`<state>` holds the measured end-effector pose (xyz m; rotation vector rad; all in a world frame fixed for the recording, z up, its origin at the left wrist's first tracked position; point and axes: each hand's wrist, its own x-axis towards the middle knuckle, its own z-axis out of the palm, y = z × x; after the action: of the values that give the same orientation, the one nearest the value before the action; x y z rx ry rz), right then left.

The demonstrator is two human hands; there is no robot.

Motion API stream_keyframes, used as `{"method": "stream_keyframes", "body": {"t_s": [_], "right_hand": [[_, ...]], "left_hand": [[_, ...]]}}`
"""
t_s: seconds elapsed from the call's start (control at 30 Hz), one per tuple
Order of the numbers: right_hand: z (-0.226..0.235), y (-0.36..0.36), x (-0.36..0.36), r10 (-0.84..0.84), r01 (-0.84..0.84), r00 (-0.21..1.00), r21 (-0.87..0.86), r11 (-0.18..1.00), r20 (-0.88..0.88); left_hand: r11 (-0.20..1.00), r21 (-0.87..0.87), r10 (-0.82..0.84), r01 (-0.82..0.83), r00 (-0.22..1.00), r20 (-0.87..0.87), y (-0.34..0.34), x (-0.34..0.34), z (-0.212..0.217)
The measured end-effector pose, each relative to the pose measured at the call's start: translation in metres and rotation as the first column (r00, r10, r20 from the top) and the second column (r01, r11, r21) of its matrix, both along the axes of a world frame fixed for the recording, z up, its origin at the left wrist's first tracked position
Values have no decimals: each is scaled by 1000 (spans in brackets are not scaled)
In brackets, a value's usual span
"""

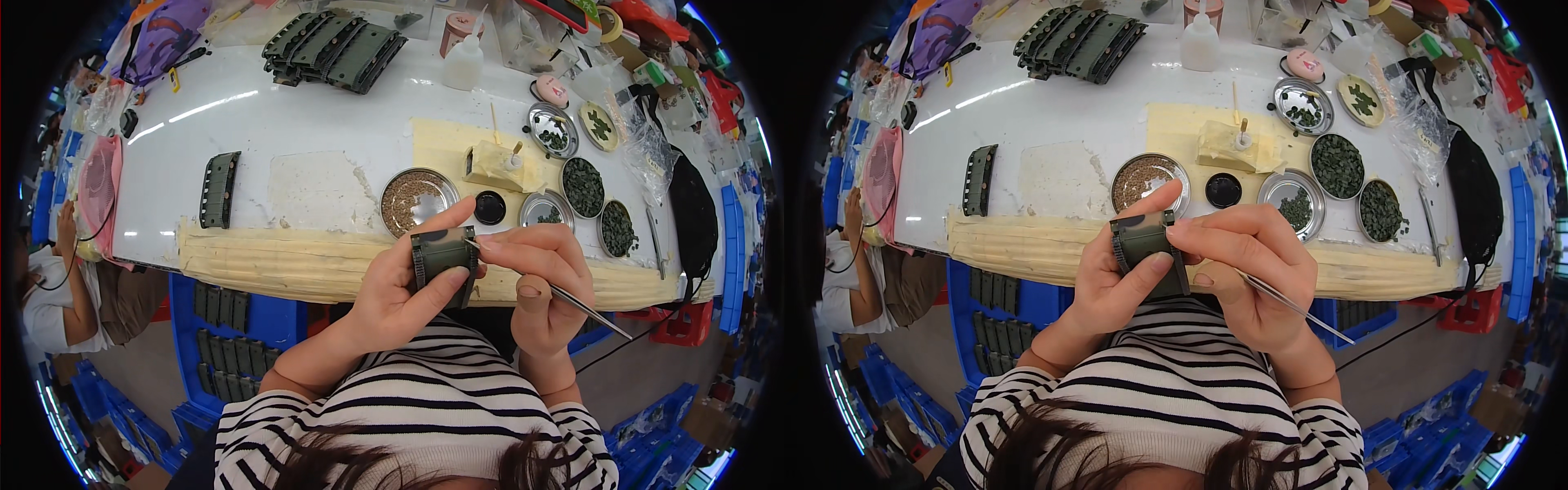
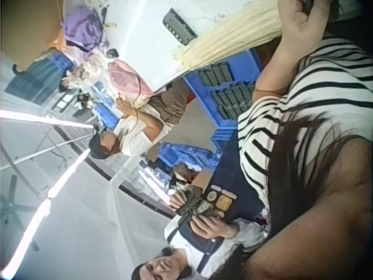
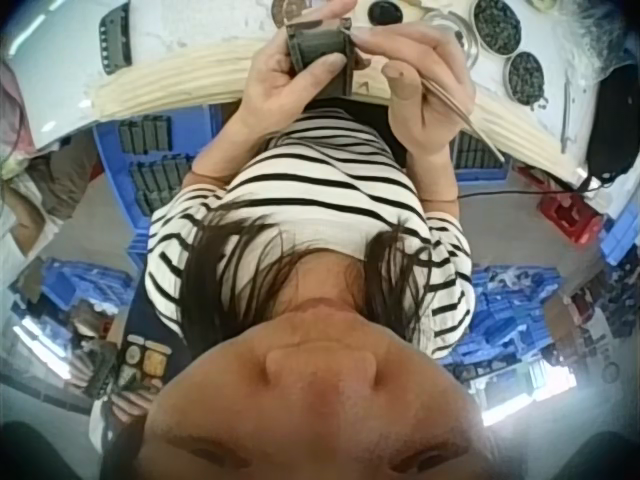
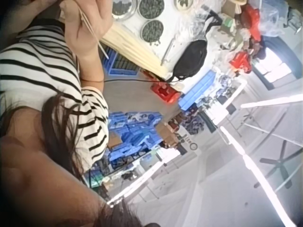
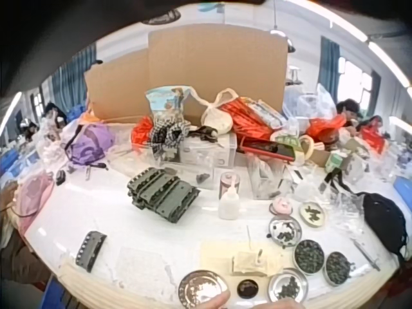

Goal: Assembling small plastic components onto a model tank body using tweezers and glue.

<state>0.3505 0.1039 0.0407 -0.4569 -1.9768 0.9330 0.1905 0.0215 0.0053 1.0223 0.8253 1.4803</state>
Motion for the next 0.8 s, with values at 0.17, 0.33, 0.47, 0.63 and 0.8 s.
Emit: {"method": "stream_keyframes", "body": {"t_s": [0.17, 0.33, 0.47, 0.63, 0.8], "right_hand": [[0, -1, 0, -8, 8, 1000, -5, 1000, 0], [1, -1, 0, -10, 11, 1000, -25, 1000, 7], [1, -2, -1, -28, 28, 999, -17, 999, 16], [0, -2, 0, -38, 38, 999, -10, 999, 19], [0, -1, 0, -31, 31, 999, -10, 999, 24]], "left_hand": [[1000, 11, -8, 9, 1000, -6, 0, -1, -2], [1000, 21, 0, 0, 1000, -30, 0, -1, -2], [1000, 21, 2, 0, 997, -77, 0, -2, 0], [1000, 27, 2, 0, 997, -83, 1, -2, -1], [1000, 13, -8, 9, 997, -73, 0, -3, -2]]}}
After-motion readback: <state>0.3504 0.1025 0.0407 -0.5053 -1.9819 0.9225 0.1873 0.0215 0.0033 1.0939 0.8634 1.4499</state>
